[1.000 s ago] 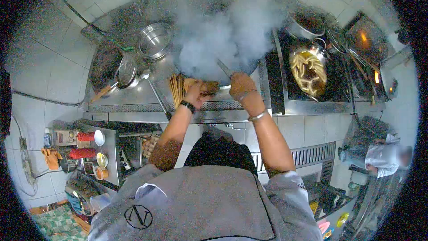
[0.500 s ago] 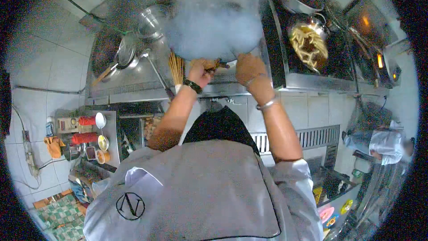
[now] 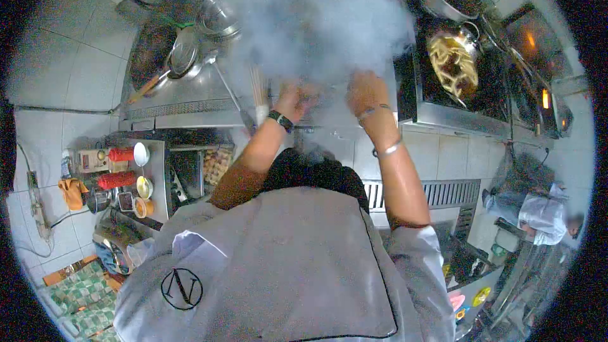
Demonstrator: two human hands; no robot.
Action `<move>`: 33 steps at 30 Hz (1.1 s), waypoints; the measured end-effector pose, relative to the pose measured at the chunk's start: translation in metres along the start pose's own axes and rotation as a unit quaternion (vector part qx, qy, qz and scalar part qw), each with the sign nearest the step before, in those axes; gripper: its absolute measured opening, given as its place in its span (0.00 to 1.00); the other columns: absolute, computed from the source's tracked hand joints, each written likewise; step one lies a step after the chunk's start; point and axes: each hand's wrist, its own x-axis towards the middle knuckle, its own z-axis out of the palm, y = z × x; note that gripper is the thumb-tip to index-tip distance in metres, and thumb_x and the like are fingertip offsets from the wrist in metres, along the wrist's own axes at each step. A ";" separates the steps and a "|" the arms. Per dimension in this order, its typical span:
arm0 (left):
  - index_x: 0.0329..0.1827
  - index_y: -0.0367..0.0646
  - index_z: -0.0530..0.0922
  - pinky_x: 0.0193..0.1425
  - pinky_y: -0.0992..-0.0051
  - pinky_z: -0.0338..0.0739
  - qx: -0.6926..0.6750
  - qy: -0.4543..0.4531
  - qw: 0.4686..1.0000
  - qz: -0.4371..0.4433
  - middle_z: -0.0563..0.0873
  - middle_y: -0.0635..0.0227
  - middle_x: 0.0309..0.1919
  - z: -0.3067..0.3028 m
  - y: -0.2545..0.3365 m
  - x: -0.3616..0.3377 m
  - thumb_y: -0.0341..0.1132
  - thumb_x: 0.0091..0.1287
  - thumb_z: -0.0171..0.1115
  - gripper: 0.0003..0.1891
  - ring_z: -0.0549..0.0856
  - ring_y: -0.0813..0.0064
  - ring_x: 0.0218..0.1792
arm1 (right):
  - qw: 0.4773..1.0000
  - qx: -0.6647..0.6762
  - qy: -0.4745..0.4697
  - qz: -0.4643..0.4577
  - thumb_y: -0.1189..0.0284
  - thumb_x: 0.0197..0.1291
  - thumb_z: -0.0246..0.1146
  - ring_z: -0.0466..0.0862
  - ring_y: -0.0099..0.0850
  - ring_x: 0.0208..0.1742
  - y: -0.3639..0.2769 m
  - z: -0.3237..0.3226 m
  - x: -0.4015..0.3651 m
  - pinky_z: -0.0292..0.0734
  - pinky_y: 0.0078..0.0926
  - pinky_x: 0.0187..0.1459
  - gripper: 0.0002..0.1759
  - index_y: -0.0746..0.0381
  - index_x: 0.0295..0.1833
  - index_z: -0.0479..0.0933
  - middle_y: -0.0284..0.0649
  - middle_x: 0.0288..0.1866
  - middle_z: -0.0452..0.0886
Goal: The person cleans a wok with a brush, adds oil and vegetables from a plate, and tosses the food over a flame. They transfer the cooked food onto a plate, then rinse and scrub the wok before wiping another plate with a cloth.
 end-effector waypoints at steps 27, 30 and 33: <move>0.57 0.39 0.67 0.48 0.64 0.78 -0.090 -0.031 0.994 0.049 0.78 0.55 0.54 -0.030 -0.051 -0.061 0.37 0.73 0.42 0.15 0.81 0.63 0.49 | 0.954 0.194 0.198 0.113 0.73 0.57 0.60 0.83 0.51 0.34 -0.007 0.062 -0.050 0.78 0.46 0.35 0.28 0.65 0.65 0.68 0.57 0.33 0.80; 0.50 0.43 0.72 0.42 0.64 0.78 -0.076 0.001 0.997 0.032 0.81 0.62 0.47 -0.020 -0.022 -0.066 0.41 0.74 0.46 0.12 0.82 0.65 0.44 | 0.924 0.297 0.183 0.156 0.71 0.60 0.61 0.82 0.50 0.29 -0.011 0.097 -0.109 0.76 0.43 0.31 0.24 0.66 0.62 0.68 0.53 0.29 0.80; 0.49 0.44 0.71 0.39 0.62 0.79 -0.021 0.026 0.999 0.009 0.81 0.62 0.45 -0.001 0.000 -0.057 0.42 0.74 0.46 0.12 0.82 0.65 0.43 | 0.898 0.361 0.133 0.215 0.69 0.63 0.61 0.81 0.45 0.24 -0.016 0.115 -0.143 0.76 0.35 0.29 0.19 0.66 0.56 0.69 0.48 0.24 0.79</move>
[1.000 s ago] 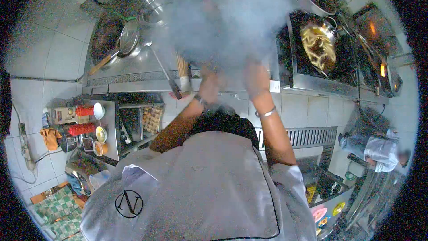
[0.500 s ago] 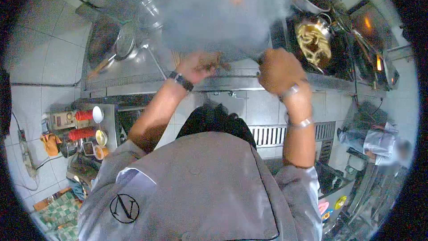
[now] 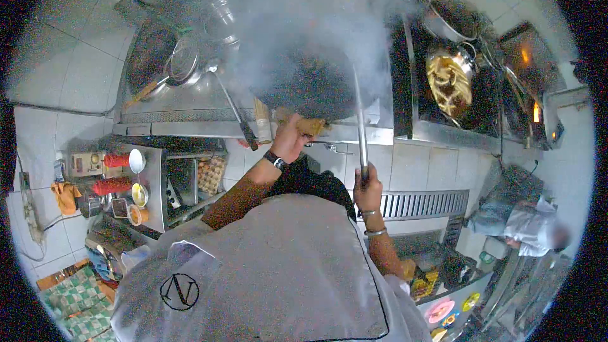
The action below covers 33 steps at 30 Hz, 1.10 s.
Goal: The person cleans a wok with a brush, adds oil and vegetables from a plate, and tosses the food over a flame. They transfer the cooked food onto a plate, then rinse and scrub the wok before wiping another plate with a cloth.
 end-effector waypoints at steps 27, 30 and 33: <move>0.43 0.41 0.77 0.30 0.71 0.79 0.086 -0.001 0.996 0.007 0.84 0.66 0.33 -0.007 -0.003 0.033 0.55 0.72 0.46 0.24 0.83 0.72 0.31 | 0.802 0.512 -0.192 0.241 0.59 0.70 0.53 0.61 0.17 0.10 -0.145 -0.030 0.024 0.57 0.16 0.10 0.16 0.59 0.52 0.72 0.28 0.16 0.66; 0.41 0.35 0.75 0.20 0.72 0.77 0.061 -0.122 0.990 0.046 0.83 0.62 0.25 -0.025 -0.025 0.060 0.51 0.73 0.48 0.23 0.83 0.71 0.21 | 0.772 0.526 -0.240 0.265 0.58 0.69 0.54 0.60 0.14 0.13 -0.220 -0.021 0.057 0.51 0.13 0.11 0.18 0.59 0.53 0.73 0.26 0.20 0.66; 0.38 0.38 0.78 0.22 0.74 0.77 -0.100 -0.098 0.985 0.100 0.83 0.64 0.28 -0.017 -0.022 0.042 0.51 0.72 0.49 0.23 0.83 0.72 0.24 | 0.749 0.521 -0.321 0.253 0.61 0.68 0.55 0.62 0.14 0.17 -0.282 0.028 0.091 0.52 0.12 0.14 0.16 0.62 0.49 0.74 0.27 0.25 0.68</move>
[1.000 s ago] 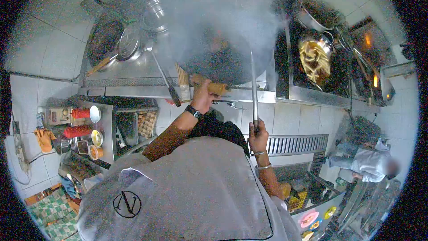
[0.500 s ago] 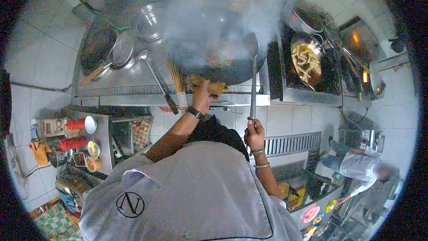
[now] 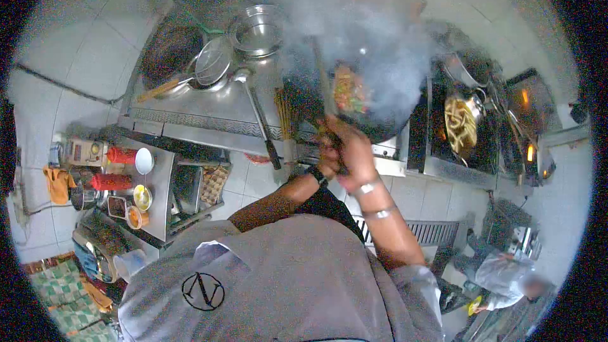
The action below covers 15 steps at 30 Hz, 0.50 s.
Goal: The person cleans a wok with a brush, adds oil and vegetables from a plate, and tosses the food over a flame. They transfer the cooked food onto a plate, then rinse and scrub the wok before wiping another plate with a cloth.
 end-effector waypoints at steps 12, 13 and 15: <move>0.40 0.40 0.77 0.26 0.74 0.77 0.153 0.042 0.987 -0.023 0.83 0.66 0.30 -0.004 0.002 -0.042 0.50 0.72 0.49 0.20 0.82 0.73 0.27 | 0.937 -0.298 0.005 -0.183 0.69 0.65 0.53 0.70 0.25 0.18 0.151 0.098 0.416 0.65 0.21 0.18 0.12 0.60 0.28 0.70 0.36 0.21 0.72; 0.40 0.40 0.77 0.27 0.74 0.78 0.156 0.038 0.987 -0.024 0.83 0.66 0.30 -0.006 0.001 -0.044 0.50 0.72 0.49 0.20 0.82 0.73 0.28 | 0.937 -0.301 0.002 -0.178 0.69 0.65 0.53 0.70 0.25 0.18 0.168 0.078 0.465 0.65 0.21 0.18 0.12 0.60 0.28 0.70 0.36 0.21 0.72; 0.40 0.40 0.77 0.27 0.74 0.78 0.154 0.041 0.987 -0.025 0.82 0.67 0.30 -0.008 0.003 -0.047 0.49 0.72 0.49 0.19 0.82 0.74 0.28 | 0.902 -0.297 -0.041 -0.312 0.70 0.66 0.50 0.71 0.27 0.18 0.194 0.044 0.527 0.66 0.22 0.17 0.12 0.61 0.29 0.69 0.38 0.21 0.72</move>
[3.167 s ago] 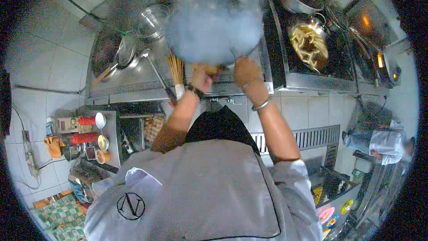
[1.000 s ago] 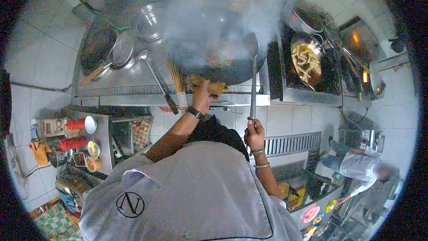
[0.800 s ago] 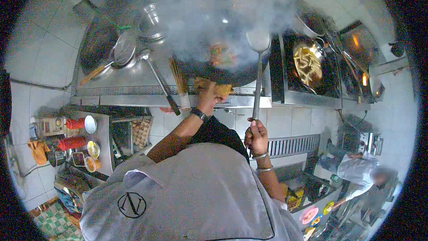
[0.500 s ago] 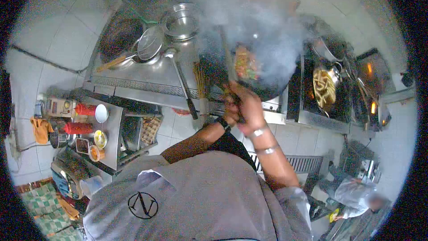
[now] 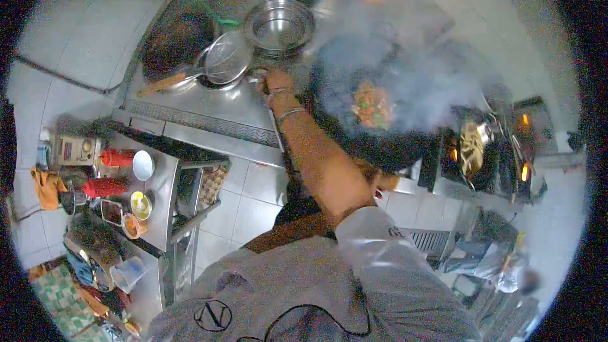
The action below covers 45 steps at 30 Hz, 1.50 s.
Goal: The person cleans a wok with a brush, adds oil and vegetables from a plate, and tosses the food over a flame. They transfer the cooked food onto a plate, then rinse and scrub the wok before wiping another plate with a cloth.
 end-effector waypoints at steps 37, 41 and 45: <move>0.39 0.39 0.74 0.24 0.70 0.79 -0.013 0.001 0.997 -0.071 0.83 0.62 0.33 -0.006 0.049 0.060 0.41 0.70 0.49 0.13 0.85 0.68 0.29 | 0.925 0.113 0.128 0.340 0.63 0.65 0.59 0.61 0.15 0.12 -0.487 -0.226 -0.335 0.52 0.14 0.10 0.16 0.61 0.53 0.76 0.28 0.20 0.69; 0.40 0.43 0.74 0.41 0.70 0.81 -0.111 -0.064 0.982 -0.137 0.85 0.59 0.41 -0.020 0.001 0.104 0.41 0.73 0.49 0.11 0.85 0.68 0.42 | 0.918 -0.117 0.178 0.334 0.67 0.64 0.59 0.69 0.17 0.13 -0.500 -0.267 -0.395 0.59 0.16 0.11 0.12 0.63 0.48 0.77 0.30 0.20 0.73; 0.40 0.39 0.74 0.46 0.71 0.79 -0.110 -0.069 0.980 -0.149 0.85 0.59 0.42 -0.007 0.024 0.099 0.41 0.73 0.45 0.15 0.85 0.69 0.44 | 0.893 -0.290 0.159 0.304 0.71 0.62 0.59 0.72 0.22 0.13 -0.524 -0.270 -0.421 0.68 0.26 0.16 0.13 0.68 0.48 0.76 0.34 0.19 0.75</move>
